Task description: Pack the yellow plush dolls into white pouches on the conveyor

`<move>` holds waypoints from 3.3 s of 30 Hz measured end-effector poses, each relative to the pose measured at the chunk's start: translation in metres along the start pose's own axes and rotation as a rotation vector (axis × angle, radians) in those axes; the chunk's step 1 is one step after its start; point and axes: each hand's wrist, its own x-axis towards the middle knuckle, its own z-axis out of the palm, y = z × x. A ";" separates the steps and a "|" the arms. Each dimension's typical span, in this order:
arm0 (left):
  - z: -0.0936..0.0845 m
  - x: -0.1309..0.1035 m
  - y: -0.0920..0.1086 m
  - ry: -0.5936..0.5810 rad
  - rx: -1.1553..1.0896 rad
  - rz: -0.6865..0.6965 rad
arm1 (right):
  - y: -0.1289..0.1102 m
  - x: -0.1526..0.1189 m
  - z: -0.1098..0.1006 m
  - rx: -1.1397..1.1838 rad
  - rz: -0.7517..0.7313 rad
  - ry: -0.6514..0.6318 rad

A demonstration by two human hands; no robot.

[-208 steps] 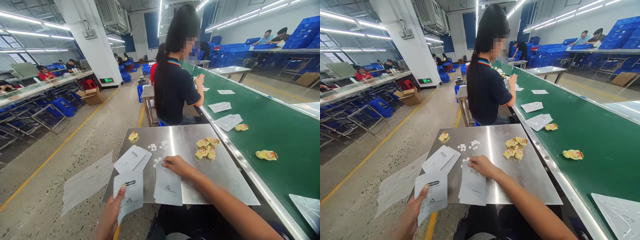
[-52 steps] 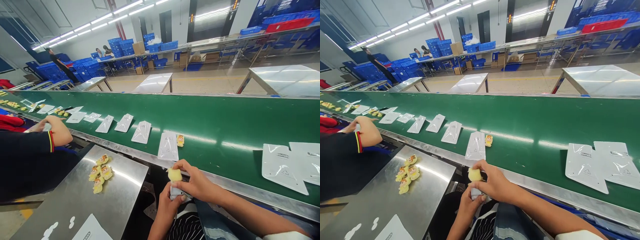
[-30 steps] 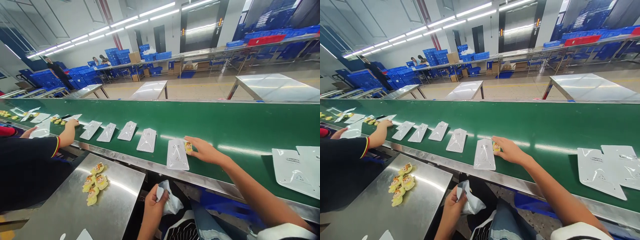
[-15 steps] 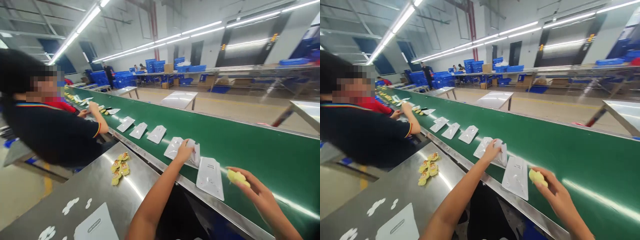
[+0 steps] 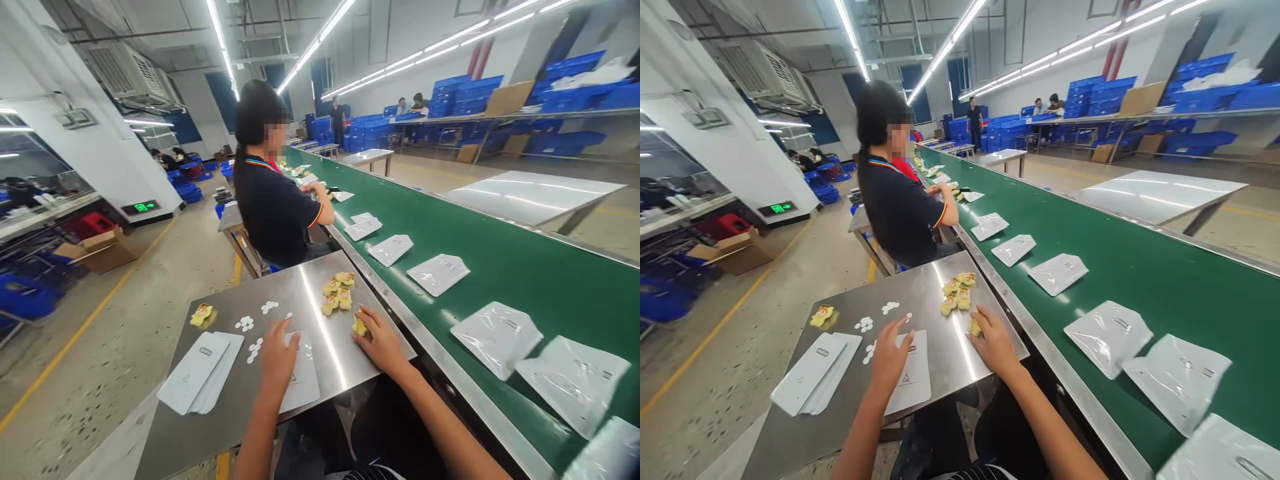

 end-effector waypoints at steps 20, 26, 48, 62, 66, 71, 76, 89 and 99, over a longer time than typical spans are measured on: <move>-0.026 -0.039 -0.053 0.238 -0.304 -0.206 | -0.109 0.072 0.085 0.204 -0.316 -0.359; -0.043 -0.036 -0.052 -0.072 -0.944 -0.410 | -0.130 0.080 0.076 0.442 -0.451 -0.281; -0.052 -0.058 -0.076 0.280 -1.208 -0.834 | -0.162 0.157 0.192 -0.052 -0.370 -0.569; -0.074 -0.066 -0.085 0.525 -1.281 -0.929 | -0.142 0.132 0.148 0.073 -0.456 -0.611; -0.075 -0.069 -0.086 0.545 -1.284 -0.922 | -0.150 0.127 0.159 0.132 -0.382 -0.629; -0.073 -0.069 -0.074 0.452 -1.333 -0.955 | -0.152 0.131 0.158 0.248 -0.281 -0.641; -0.059 -0.064 -0.043 0.231 -1.173 -0.802 | -0.148 0.133 0.107 0.419 -0.157 -0.599; -0.009 -0.057 0.039 -0.249 -0.686 -0.306 | -0.163 0.047 -0.070 0.430 -0.118 -0.309; 0.005 -0.075 0.052 -0.480 -0.815 -0.362 | -0.067 0.032 -0.059 0.312 0.206 -0.178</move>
